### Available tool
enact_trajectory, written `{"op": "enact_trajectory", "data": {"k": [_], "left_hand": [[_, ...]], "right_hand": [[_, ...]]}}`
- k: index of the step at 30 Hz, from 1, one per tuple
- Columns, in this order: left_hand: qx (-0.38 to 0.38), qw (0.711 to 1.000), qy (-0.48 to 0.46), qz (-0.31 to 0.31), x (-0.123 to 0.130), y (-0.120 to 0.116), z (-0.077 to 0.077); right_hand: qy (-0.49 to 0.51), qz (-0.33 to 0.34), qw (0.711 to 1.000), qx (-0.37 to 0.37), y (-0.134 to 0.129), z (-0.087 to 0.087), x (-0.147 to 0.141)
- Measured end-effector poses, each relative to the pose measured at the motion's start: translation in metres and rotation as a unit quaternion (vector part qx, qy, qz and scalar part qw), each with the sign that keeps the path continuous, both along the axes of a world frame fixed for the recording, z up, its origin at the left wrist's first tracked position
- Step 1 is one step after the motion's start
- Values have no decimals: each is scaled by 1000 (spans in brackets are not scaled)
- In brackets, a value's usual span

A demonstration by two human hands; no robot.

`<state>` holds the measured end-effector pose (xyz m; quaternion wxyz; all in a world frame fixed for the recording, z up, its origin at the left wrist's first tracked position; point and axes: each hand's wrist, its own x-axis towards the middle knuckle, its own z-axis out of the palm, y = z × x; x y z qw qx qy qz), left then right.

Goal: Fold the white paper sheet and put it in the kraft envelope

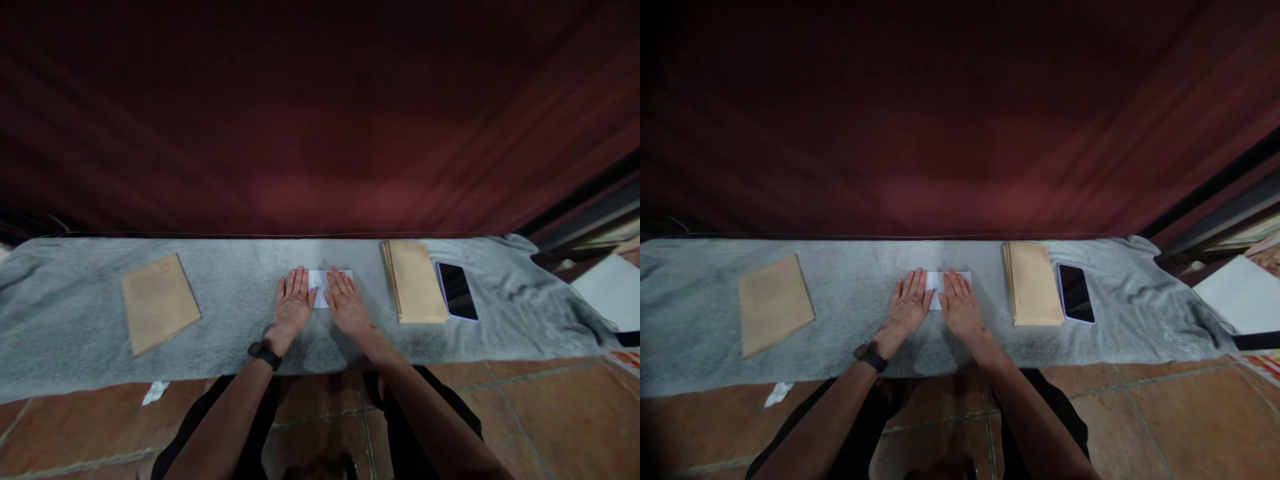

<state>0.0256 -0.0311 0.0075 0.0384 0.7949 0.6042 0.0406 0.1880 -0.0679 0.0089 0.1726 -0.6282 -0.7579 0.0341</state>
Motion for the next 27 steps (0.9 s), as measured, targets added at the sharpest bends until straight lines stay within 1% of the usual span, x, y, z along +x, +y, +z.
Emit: {"op": "enact_trajectory", "data": {"k": [1, 3, 8, 12, 13, 15, 17, 18, 19, 22, 27], "left_hand": [[0, 1000, 2, -1, 0, 0, -1], [0, 1000, 4, -2, -1, 0, -1], [4, 1000, 2, 3, -2, 0, 0], [45, 999, -24, 2, 6, -3, 6], [56, 998, -38, -15, 10, -5, 7], [65, 992, -73, -77, 21, -10, 8], [52, 984, -101, -139, 31, -15, 5], [45, 981, -109, -152, 35, -17, 3], [41, 981, -112, -153, 38, -18, 1], [35, 986, -104, -126, 38, -18, -6], [30, 994, -68, -81, 23, -13, -10]], "right_hand": [[1, 14, 1000, -9, 3, -2, -3], [-5, 20, 1000, -23, 7, -6, -6], [-30, -26, 999, -9, 8, -16, 3], [-41, -54, 998, 0, 7, -19, 12], [-45, -54, 998, -1, 7, -19, 13], [-52, -46, 998, -5, 6, -21, 14], [-58, -33, 998, -10, 6, -22, 14], [-60, -28, 998, -12, 6, -23, 14], [-60, -26, 998, -12, 6, -24, 14], [-54, -42, 998, -3, 5, -25, 15], [-40, -55, 997, 22, 1, -27, 17]]}}
